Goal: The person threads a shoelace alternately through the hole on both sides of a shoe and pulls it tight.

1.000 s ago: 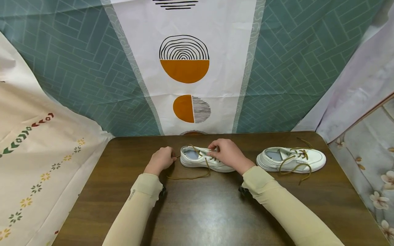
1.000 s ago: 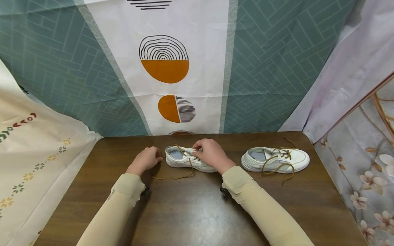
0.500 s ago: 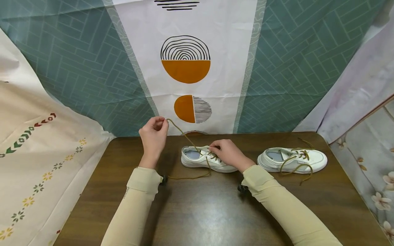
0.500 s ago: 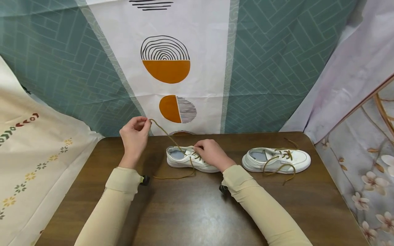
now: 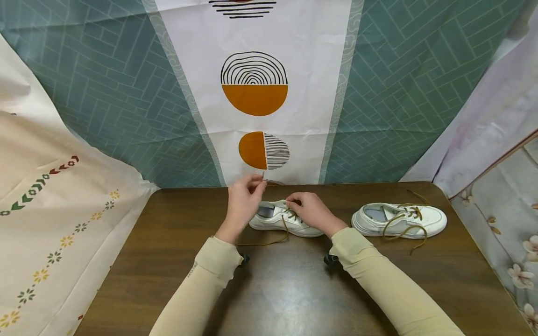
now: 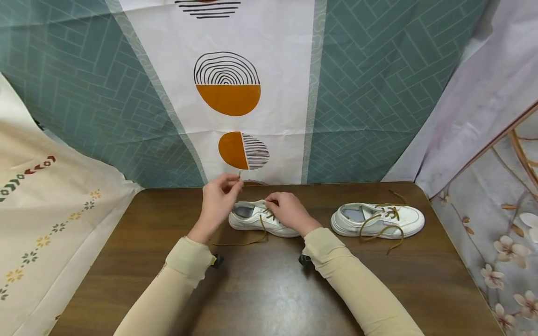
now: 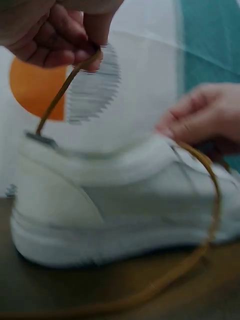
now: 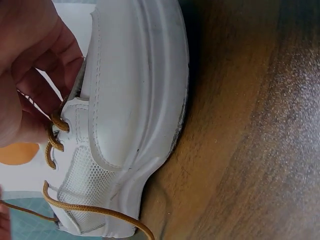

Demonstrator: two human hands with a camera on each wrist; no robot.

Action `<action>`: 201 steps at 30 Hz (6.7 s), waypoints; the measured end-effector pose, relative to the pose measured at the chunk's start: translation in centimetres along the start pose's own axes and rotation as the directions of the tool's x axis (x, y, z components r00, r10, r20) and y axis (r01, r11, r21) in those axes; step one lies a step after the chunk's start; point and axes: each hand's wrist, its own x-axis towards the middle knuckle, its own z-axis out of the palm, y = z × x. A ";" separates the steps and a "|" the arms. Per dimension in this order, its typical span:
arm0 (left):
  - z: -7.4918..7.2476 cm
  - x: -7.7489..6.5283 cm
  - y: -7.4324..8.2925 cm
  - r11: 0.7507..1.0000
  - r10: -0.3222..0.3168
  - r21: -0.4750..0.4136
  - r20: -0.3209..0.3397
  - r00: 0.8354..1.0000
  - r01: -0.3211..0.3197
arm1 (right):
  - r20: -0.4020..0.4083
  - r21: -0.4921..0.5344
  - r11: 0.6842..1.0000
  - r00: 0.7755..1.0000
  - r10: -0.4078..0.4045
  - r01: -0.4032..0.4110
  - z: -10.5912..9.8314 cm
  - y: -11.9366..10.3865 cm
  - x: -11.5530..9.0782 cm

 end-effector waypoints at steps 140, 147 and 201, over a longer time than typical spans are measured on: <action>-3.1 -2.8 -6.7 0.864 -0.435 0.298 0.033 0.900 0.407 | 0.036 -0.418 0.901 0.989 0.145 -0.116 1.4 -2.5 -2.3; -3.1 -3.1 -6.8 0.861 -0.444 0.298 0.044 0.895 0.412 | 0.022 -0.478 0.877 0.997 0.077 -0.058 2.3 -1.7 -1.9; -2.8 -3.7 -8.1 0.845 -0.466 0.331 0.073 0.882 0.419 | 0.113 -0.612 0.786 0.975 0.192 -0.084 -20.5 15.3 -5.0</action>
